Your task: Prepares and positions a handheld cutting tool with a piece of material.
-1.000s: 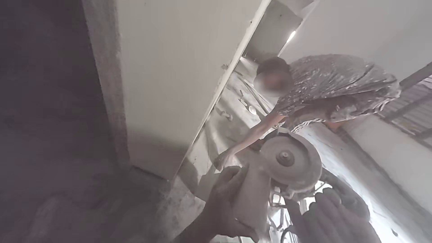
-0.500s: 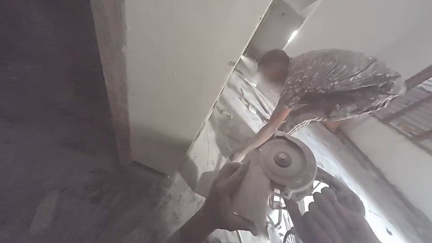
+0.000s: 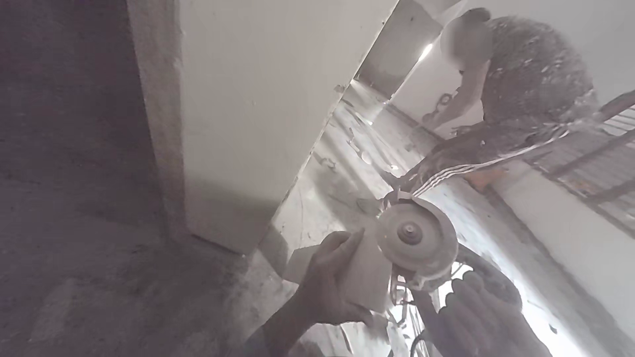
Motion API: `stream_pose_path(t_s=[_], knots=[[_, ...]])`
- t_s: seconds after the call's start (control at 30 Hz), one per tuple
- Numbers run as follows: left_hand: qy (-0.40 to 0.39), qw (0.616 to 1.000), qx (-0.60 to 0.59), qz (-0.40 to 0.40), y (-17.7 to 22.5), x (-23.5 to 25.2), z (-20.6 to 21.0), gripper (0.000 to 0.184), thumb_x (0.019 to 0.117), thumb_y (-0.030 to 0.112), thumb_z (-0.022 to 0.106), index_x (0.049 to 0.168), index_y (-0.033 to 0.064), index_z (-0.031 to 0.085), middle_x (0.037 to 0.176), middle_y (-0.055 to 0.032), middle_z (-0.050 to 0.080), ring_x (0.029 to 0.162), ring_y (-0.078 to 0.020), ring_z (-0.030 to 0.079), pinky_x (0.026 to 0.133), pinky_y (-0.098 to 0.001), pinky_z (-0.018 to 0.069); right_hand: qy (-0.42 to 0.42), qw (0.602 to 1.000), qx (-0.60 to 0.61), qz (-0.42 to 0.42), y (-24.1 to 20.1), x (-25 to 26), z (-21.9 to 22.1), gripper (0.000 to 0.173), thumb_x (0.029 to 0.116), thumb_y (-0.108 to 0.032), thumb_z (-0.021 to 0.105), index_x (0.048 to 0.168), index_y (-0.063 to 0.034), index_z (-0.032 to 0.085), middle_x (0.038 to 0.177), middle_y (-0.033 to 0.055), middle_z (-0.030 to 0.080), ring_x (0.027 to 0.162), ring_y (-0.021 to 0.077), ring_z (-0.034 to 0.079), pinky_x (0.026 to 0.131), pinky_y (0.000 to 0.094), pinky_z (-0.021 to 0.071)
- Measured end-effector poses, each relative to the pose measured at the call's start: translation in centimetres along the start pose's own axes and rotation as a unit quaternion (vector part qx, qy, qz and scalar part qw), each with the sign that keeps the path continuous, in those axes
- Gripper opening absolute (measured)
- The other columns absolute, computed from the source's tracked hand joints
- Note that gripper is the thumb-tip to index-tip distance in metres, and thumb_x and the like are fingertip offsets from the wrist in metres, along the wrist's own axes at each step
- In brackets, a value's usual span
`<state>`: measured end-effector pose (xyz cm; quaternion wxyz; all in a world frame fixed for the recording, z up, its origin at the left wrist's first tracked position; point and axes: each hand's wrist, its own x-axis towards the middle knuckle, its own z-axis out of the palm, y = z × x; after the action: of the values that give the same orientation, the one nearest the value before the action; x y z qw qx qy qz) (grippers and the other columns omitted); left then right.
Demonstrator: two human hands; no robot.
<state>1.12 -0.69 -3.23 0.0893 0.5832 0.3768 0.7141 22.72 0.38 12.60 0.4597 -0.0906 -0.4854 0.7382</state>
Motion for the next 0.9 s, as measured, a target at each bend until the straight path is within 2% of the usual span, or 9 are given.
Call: stream_pose_path(t_s=[0.07,0.17,0.2,0.3,0.37,0.6,0.73,0.8,0.9], knots=[[0.005,1.0,-0.001,-0.001,-0.1,-0.1,0.0,0.119,0.0631,0.086,0.071,0.147,0.0038,0.053,0.13,-0.0159,0.063,0.118,-0.0196,0.061,0.099,-0.034,0.0542,0.012,1.0,-0.009,-0.005,0.1,0.0,0.5,0.014,0.0957,-0.015,0.053,0.097,-0.0102,0.066,0.06,-0.008,0.046,0.047,0.0042,0.046,0.047,0.0208,0.0422],[0.007,1.0,-0.004,-0.008,0.0,0.1,0.0,0.12,0.0622,0.087,0.07,0.147,0.004,0.054,0.13,-0.0149,0.064,0.117,-0.0183,0.061,0.099,-0.033,0.0544,0.036,0.999,0.006,0.011,0.0,-0.2,1.0,0.02,0.0972,-0.017,0.053,0.081,-0.0126,0.065,0.057,-0.0078,0.047,0.047,0.0036,0.05,0.047,0.0187,0.0437],[0.008,1.0,-0.004,-0.008,0.0,0.2,0.0,0.12,0.062,0.088,0.07,0.147,0.0041,0.054,0.13,-0.0147,0.064,0.117,-0.0183,0.061,0.099,-0.0332,0.0545,0.031,0.999,0.013,0.019,-0.1,-0.3,0.9,0.021,0.0982,-0.017,0.053,0.08,-0.0128,0.064,0.058,-0.0074,0.047,0.048,0.0043,0.05,0.048,0.0196,0.0442],[0.006,1.0,-0.004,-0.013,0.0,0.2,0.0,0.119,0.0619,0.086,0.072,0.146,0.0042,0.055,0.129,-0.014,0.064,0.117,-0.0181,0.061,0.099,-0.033,0.0543,0.009,0.998,0.049,0.034,-0.3,-0.5,0.2,0.016,0.0982,-0.017,0.058,0.088,-0.009,0.066,0.061,-0.0038,0.051,0.05,0.0085,0.054,0.05,0.0243,0.0487],[0.008,1.0,-0.008,-0.017,-0.1,0.3,0.0,0.117,0.0611,0.083,0.075,0.146,0.0045,0.055,0.129,-0.013,0.064,0.117,-0.0177,0.061,0.1,-0.0325,0.0538,0.007,0.998,0.052,0.044,-0.4,-0.6,0.0,0.015,0.0981,-0.017,0.058,0.088,-0.0085,0.067,0.061,-0.0031,0.051,0.051,0.0096,0.055,0.051,0.0262,0.0497],[0.015,1.0,-0.008,-0.007,-0.4,0.3,0.2,0.117,0.0617,0.083,0.075,0.146,0.0034,0.055,0.129,-0.0135,0.064,0.118,-0.0186,0.061,0.1,-0.0335,0.0545,0.026,0.998,0.026,0.049,-0.7,-1.1,0.8,0.015,0.0984,-0.017,0.059,0.089,-0.0086,0.067,0.06,-0.0036,0.05,0.05,0.0088,0.054,0.05,0.0253,0.0488],[0.018,1.0,-0.004,-0.019,-0.3,0.3,0.3,0.119,0.0583,0.082,0.077,0.144,0.0032,0.057,0.129,-0.0125,0.064,0.118,-0.0175,0.061,0.099,-0.0327,0.0546,0.024,0.998,0.029,0.05,-0.8,-1.5,0.9,0.017,0.0994,-0.019,0.057,0.088,-0.0104,0.066,0.061,-0.0045,0.051,0.05,0.0076,0.053,0.049,0.0236,0.0469],[0.022,1.0,-0.001,-0.015,-0.3,0.3,0.4,0.118,0.0583,0.081,0.078,0.143,0.0023,0.058,0.129,-0.0127,0.065,0.119,-0.0176,0.061,0.1,-0.0327,0.054,0.033,0.999,0.001,0.041,-0.6,-1.6,1.2,0.022,0.099,-0.019,0.052,0.08,-0.0131,0.063,0.058,-0.0075,0.047,0.047,0.0045,0.05,0.047,0.0199,0.0434],[0.024,1.0,-0.003,-0.02,-0.3,0.3,0.4,0.116,0.0587,0.08,0.079,0.142,0.0025,0.058,0.129,-0.0129,0.065,0.12,-0.0179,0.061,0.102,-0.0336,0.0537,0.019,0.999,-0.002,0.039,-0.5,-1.8,1.1,0.025,0.1004,-0.019,0.05,0.079,-0.0132,0.062,0.058,-0.0072,0.047,0.048,0.0048,0.05,0.047,0.0202,0.0431]])
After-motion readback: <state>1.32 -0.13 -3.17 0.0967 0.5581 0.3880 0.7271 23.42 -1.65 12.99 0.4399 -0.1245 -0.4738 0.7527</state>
